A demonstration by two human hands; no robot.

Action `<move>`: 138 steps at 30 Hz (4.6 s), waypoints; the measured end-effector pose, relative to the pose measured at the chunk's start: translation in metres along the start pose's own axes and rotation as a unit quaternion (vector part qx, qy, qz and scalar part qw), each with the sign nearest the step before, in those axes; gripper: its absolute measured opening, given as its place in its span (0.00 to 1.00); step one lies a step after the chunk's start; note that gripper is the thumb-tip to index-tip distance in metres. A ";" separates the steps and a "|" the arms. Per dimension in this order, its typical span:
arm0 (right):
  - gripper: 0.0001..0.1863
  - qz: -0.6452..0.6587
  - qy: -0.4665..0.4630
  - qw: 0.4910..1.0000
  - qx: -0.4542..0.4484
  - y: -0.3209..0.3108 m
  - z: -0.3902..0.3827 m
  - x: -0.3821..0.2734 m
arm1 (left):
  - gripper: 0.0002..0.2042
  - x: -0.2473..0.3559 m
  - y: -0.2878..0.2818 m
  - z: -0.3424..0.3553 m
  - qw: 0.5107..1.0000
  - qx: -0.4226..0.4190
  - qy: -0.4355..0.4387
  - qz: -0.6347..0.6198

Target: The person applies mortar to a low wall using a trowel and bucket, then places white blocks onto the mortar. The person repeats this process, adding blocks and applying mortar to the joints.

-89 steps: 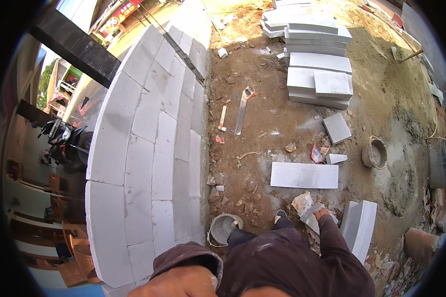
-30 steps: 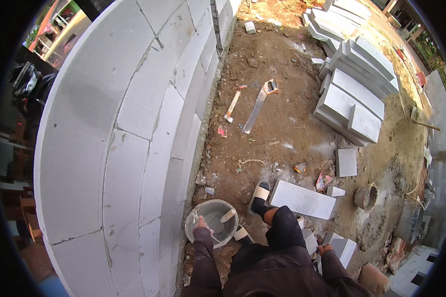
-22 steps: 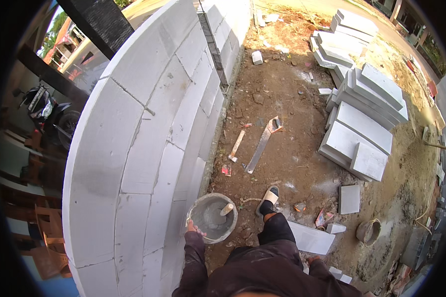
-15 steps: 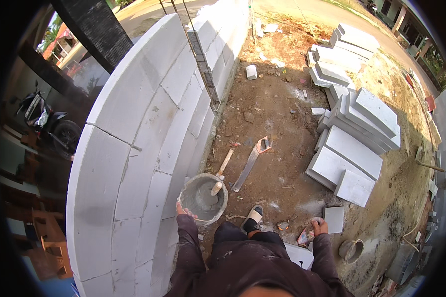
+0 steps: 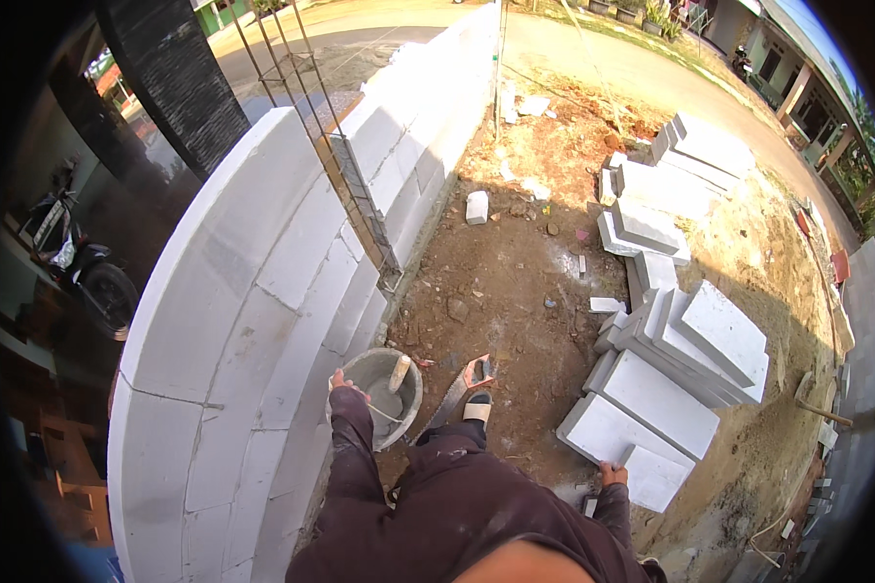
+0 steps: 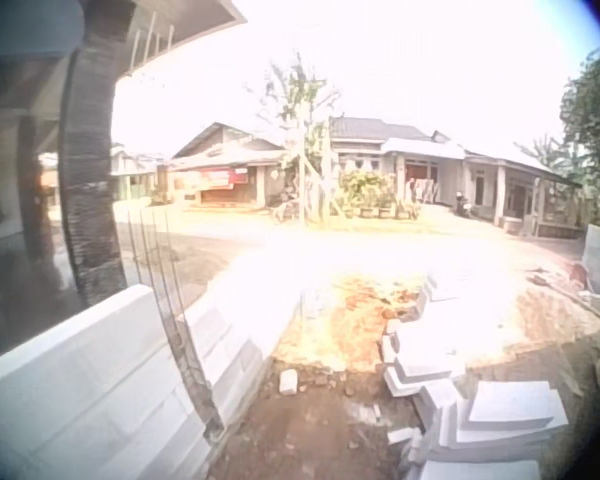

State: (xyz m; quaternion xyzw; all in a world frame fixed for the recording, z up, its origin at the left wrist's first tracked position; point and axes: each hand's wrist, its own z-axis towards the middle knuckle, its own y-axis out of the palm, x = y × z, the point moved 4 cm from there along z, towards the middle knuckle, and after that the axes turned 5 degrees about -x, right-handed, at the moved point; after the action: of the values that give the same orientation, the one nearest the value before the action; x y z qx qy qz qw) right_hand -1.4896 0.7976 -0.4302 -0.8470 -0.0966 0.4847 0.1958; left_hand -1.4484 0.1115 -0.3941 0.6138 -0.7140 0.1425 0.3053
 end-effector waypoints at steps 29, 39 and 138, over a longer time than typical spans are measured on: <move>0.13 -0.137 -0.361 0.756 -0.529 0.337 0.393 -0.671 | 0.17 0.025 0.326 -0.060 0.954 0.195 0.149 -0.172; 0.28 -0.306 -0.318 0.411 -0.797 0.493 0.199 -0.627 | 0.13 0.028 0.377 -0.063 0.951 0.195 0.217 -0.105; 0.16 -0.423 -0.662 -0.233 -0.573 0.454 0.205 -0.738 | 0.18 -0.026 0.560 -0.185 0.740 0.584 0.298 -0.150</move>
State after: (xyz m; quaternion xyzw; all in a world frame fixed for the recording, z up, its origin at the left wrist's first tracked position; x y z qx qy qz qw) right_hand -2.0548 0.1746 -0.1387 -0.4475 0.7432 -0.3094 0.3894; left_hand -1.9378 0.3541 -0.1714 0.6972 -0.2624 0.6593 0.1020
